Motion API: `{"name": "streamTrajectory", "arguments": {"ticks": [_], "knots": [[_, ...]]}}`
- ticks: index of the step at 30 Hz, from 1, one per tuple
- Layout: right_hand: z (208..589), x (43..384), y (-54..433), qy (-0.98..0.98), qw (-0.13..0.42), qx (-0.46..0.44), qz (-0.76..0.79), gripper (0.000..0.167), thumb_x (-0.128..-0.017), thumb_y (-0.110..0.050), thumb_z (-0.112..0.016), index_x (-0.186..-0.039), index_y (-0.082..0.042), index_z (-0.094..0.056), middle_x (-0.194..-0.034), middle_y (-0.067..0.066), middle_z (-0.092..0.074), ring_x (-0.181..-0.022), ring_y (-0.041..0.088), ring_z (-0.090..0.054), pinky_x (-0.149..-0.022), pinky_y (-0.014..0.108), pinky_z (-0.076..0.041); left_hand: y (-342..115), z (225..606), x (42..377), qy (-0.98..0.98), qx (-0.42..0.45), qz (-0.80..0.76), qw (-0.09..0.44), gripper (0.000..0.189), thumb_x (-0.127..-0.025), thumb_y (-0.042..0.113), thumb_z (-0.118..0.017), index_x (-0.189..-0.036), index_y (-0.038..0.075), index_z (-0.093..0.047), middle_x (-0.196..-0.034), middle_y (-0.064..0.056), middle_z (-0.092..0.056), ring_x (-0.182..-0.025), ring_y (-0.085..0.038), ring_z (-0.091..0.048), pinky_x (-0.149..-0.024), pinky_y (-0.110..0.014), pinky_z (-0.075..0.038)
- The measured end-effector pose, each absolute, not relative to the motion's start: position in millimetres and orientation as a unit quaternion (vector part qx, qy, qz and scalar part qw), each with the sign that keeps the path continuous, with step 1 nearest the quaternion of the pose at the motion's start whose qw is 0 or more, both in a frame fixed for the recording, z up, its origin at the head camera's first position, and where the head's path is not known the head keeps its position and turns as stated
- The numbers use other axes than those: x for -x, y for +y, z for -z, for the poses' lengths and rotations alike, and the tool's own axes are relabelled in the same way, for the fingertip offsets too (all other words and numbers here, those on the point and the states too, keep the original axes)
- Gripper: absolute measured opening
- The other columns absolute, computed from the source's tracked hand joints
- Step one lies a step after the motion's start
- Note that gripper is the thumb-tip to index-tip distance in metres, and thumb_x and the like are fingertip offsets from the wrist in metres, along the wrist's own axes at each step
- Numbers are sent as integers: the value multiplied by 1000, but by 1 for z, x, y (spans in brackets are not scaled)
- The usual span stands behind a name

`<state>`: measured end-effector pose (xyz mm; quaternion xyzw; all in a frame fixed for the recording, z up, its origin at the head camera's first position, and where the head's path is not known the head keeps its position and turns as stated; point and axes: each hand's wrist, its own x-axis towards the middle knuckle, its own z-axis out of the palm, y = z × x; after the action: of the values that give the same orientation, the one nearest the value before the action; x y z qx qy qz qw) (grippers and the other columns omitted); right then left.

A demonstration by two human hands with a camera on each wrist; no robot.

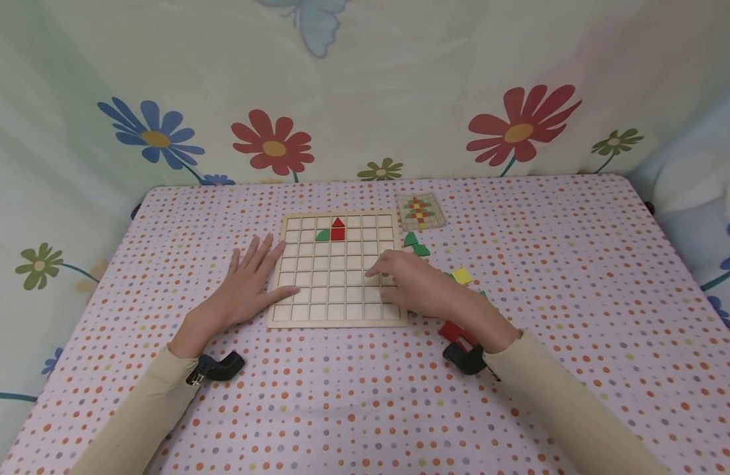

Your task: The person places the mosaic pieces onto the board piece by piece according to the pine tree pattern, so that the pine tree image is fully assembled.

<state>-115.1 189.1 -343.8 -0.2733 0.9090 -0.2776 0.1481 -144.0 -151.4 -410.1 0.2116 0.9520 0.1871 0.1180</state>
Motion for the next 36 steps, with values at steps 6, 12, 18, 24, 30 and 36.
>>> {"name": "streamTrajectory", "arguments": {"ticks": [6, 12, 18, 24, 30, 36], "knots": [[350, 99, 211, 915, 123, 246, 297, 34, -85, 6, -82, -119, 2, -74, -112, 11, -70, -93, 23, -68, -76, 36, -59, -152, 410, 144, 952, -213, -189, 114, 97, -100, 61, -59, -170, 11, -12, -175, -17, 0, -161, -37, 9, -124, -64, 9], [355, 96, 221, 914, 133, 242, 299, 40, -82, 4, -87, -120, 3, -72, -108, 9, -69, -93, 21, -67, -76, 35, -59, -154, 409, 142, 954, -206, -182, 119, 98, -100, 60, -59, -170, 11, -11, -175, -16, 1, -161, -36, 10, -124, -64, 9], [361, 94, 222, 917, 135, 214, 307, 39, -80, 1, -89, -115, 2, -73, -101, 5, -71, -91, 20, -67, -79, 37, -58, -153, 409, 144, 954, -204, -182, 122, 98, -100, 63, -57, -170, 14, -9, -176, -13, 4, -161, -33, 12, -125, -61, 11], [361, 97, 217, 921, 143, 169, 320, 28, -78, 5, -89, -102, -2, -76, -92, 2, -73, -83, 17, -66, -76, 36, -58, -152, 406, 143, 953, -207, -188, 116, 99, -99, 61, -61, -170, 13, -12, -175, -15, 1, -161, -36, 9, -124, -64, 9], [356, 102, 212, 921, 174, 136, 321, 22, -77, 3, -90, -93, -2, -77, -86, 4, -72, -79, 18, -65, -73, 36, -57, -150, 407, 144, 952, -207, -188, 121, 99, -99, 60, -61, -170, 12, -12, -175, -15, 1, -161, -36, 10, -124, -64, 9], [356, 106, 214, 920, 184, 138, 318, 22, -75, 2, -92, -89, -3, -76, -81, 3, -70, -76, 17, -64, -70, 34, -55, -150, 409, 146, 953, -207, -183, 121, 98, -100, 61, -60, -170, 12, -11, -175, -15, 2, -161, -36, 10, -124, -64, 10]]}}
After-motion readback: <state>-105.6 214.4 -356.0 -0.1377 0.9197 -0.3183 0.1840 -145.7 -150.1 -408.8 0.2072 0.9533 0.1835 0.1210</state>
